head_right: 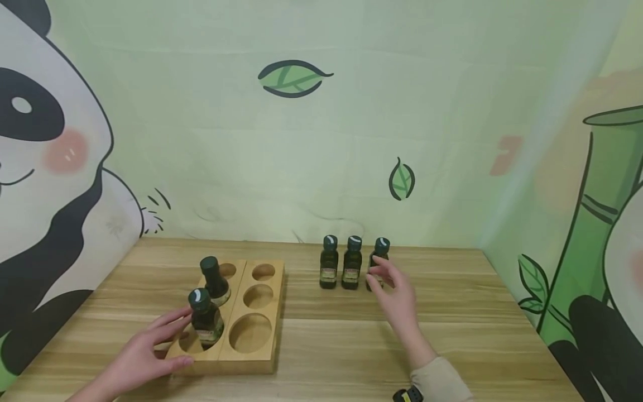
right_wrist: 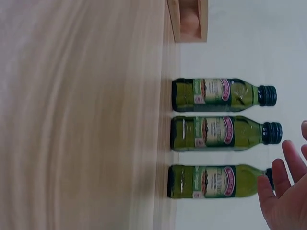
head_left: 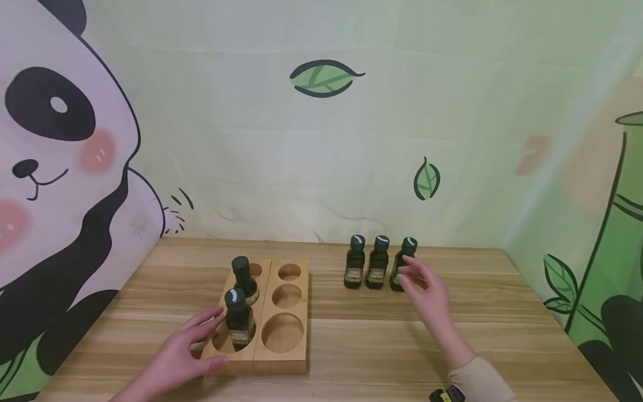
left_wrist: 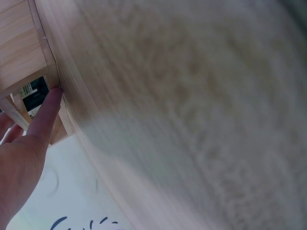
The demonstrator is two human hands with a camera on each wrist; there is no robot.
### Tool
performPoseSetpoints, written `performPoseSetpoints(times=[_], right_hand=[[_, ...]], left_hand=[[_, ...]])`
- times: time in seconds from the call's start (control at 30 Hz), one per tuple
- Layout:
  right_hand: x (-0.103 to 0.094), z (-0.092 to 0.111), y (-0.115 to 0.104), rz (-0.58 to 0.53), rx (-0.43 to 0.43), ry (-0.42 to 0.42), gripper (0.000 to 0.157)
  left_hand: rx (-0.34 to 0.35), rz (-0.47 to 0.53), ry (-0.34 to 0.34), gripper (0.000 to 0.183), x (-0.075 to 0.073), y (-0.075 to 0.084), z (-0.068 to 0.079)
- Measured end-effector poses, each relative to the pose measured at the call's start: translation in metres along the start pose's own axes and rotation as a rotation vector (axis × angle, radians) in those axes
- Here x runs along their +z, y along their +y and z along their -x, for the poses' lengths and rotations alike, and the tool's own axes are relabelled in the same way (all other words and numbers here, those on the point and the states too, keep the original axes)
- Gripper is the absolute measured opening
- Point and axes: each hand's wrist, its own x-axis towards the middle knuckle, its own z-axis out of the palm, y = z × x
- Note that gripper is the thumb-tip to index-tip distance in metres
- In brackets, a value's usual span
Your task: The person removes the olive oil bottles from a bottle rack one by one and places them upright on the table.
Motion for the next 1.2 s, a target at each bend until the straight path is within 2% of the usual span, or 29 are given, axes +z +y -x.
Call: performPoseSetpoints(times=[0.23,0.6,0.87,1.2], right_hand=[[0.017,0.005,-0.004,0.053,-0.052,-0.061,0.041],[0.049,0.014,-0.011,-0.002,-0.088,-0.193,0.044],[0.072,0.017,-0.027,-0.066,-0.162,-0.255,0.047],[0.102,0.022,-0.052,-0.109,-0.172,-0.349,0.049]], left_hand=[[0.011,0.002,0.007,0.085,0.000,0.001,0.000],[0.010,0.004,0.000,0.085,-0.001,0.002,0.000],[-0.007,0.030,-0.009,0.085,-0.001,0.001,0.000],[-0.017,0.042,-0.018,0.085,-0.001,0.000,0.000]])
